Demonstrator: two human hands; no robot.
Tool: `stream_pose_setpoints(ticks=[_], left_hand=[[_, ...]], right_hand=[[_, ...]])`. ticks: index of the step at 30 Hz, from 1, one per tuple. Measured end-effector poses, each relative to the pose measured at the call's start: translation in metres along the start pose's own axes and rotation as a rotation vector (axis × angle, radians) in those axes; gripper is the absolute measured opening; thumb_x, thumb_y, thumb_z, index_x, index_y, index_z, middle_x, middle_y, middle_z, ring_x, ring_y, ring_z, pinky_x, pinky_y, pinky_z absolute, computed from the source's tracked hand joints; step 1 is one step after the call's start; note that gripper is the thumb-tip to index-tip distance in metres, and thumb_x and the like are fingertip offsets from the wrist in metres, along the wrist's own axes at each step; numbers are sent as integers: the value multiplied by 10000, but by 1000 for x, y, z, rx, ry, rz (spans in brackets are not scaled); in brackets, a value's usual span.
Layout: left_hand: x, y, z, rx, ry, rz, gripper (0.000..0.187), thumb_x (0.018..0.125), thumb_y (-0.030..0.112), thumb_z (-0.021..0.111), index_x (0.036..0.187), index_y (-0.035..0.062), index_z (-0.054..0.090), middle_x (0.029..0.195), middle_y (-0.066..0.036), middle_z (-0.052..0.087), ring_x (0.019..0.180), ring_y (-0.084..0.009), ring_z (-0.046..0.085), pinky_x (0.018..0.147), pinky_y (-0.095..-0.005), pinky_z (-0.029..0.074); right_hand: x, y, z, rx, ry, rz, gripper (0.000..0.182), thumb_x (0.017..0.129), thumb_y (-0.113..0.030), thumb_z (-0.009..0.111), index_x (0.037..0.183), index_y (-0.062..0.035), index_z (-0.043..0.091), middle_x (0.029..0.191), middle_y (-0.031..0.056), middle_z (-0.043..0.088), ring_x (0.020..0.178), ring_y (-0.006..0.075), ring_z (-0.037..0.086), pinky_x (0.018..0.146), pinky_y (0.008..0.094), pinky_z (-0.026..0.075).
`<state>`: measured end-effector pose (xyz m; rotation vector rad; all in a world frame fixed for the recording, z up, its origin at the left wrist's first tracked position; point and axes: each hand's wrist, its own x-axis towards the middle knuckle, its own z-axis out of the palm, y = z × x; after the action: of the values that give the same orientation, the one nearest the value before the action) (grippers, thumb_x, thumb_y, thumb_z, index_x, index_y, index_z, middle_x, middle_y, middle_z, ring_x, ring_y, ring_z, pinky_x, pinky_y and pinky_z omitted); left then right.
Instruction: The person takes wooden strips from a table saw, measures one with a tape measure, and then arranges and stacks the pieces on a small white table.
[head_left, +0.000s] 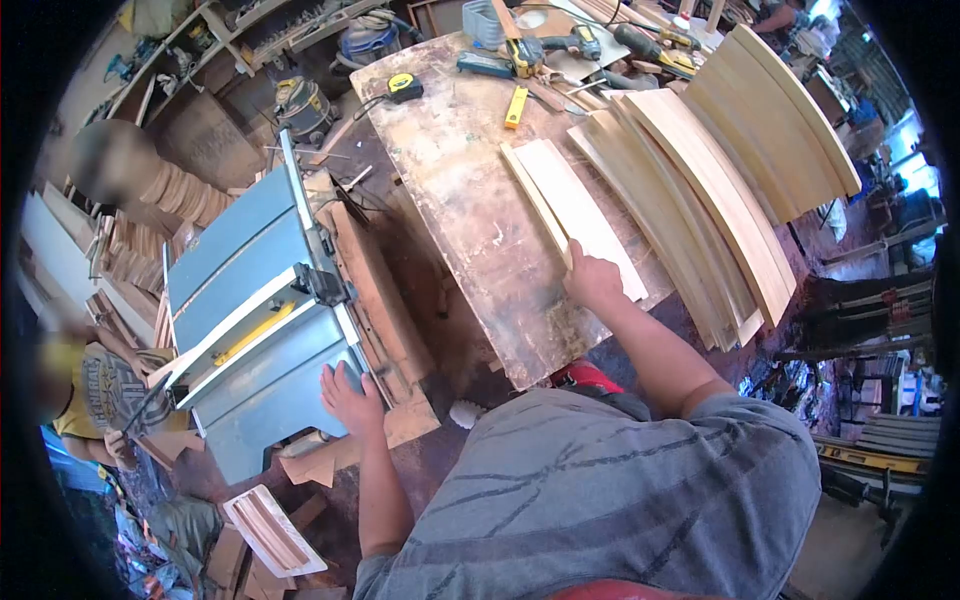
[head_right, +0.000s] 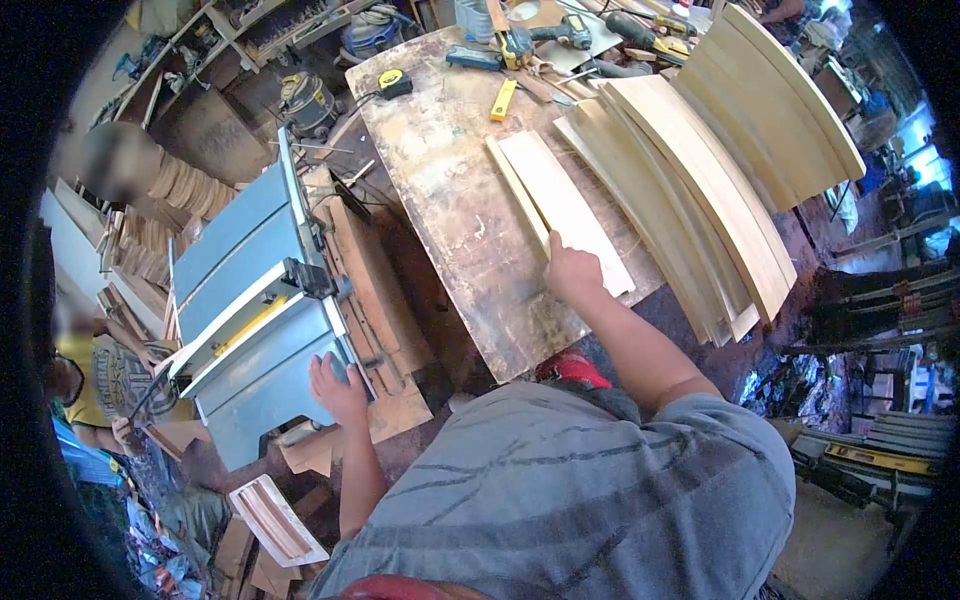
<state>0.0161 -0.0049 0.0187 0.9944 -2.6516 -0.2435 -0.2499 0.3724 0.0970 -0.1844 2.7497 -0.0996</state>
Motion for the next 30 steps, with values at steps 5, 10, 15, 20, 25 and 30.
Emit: stream_pose_setpoints(ticks=[5, 10, 15, 20, 25, 30], left_hand=[[-1, 2, -1, 14, 10, -12, 548, 866, 244, 685, 1379, 131, 532, 1549, -125, 406, 1459, -321, 333, 1196, -539, 204], [0, 5, -3, 27, 27, -9, 542, 861, 237, 686, 1370, 122, 537, 1522, -133, 443, 1445, -329, 358, 1188, -541, 216], [3, 12, -6, 5, 40, -20, 529, 862, 229, 676, 1360, 117, 537, 1508, -140, 454, 1433, -341, 369, 1183, -541, 223], [3, 14, -10, 34, 7, -13, 518, 865, 235, 661, 1348, 102, 532, 1500, -155, 453, 1426, -349, 370, 1178, -539, 225], [6, 13, -10, 48, 5, 34, 525, 861, 193, 655, 1357, 86, 518, 1499, -175, 453, 1423, -379, 374, 1154, -546, 250], [6, 11, -9, 43, 3, 32, 531, 856, 195, 653, 1357, 82, 516, 1500, -185, 447, 1426, -391, 364, 1163, -553, 238]], right_hand=[[7, 15, -3, -110, -100, -26, 701, 916, -266, 528, 1546, -114, 261, 977, 180, 733, 880, 347, 721, 802, 485, 557], [25, 30, -7, -213, -173, -107, 805, 956, -354, 539, 1595, -69, 141, 1039, 171, 734, 945, 310, 720, 840, 445, 549], [42, 15, -44, -195, -174, -177, 865, 945, -478, 567, 1589, -74, 152, 1019, 181, 729, 917, 317, 716, 822, 455, 550], [111, -33, -54, -103, -54, -397, 759, 926, -464, 607, 1518, -92, 314, 960, 181, 722, 887, 341, 705, 781, 479, 546], [202, -102, -57, 42, 92, -530, 559, 939, -390, 597, 1400, -96, 483, 1067, 192, 695, 1027, 335, 665, 851, 478, 536], [319, -179, -60, 145, 349, -664, 544, 896, -320, 649, 1375, -105, 508, 1286, 209, 560, 1217, 371, 544, 968, 477, 513]])
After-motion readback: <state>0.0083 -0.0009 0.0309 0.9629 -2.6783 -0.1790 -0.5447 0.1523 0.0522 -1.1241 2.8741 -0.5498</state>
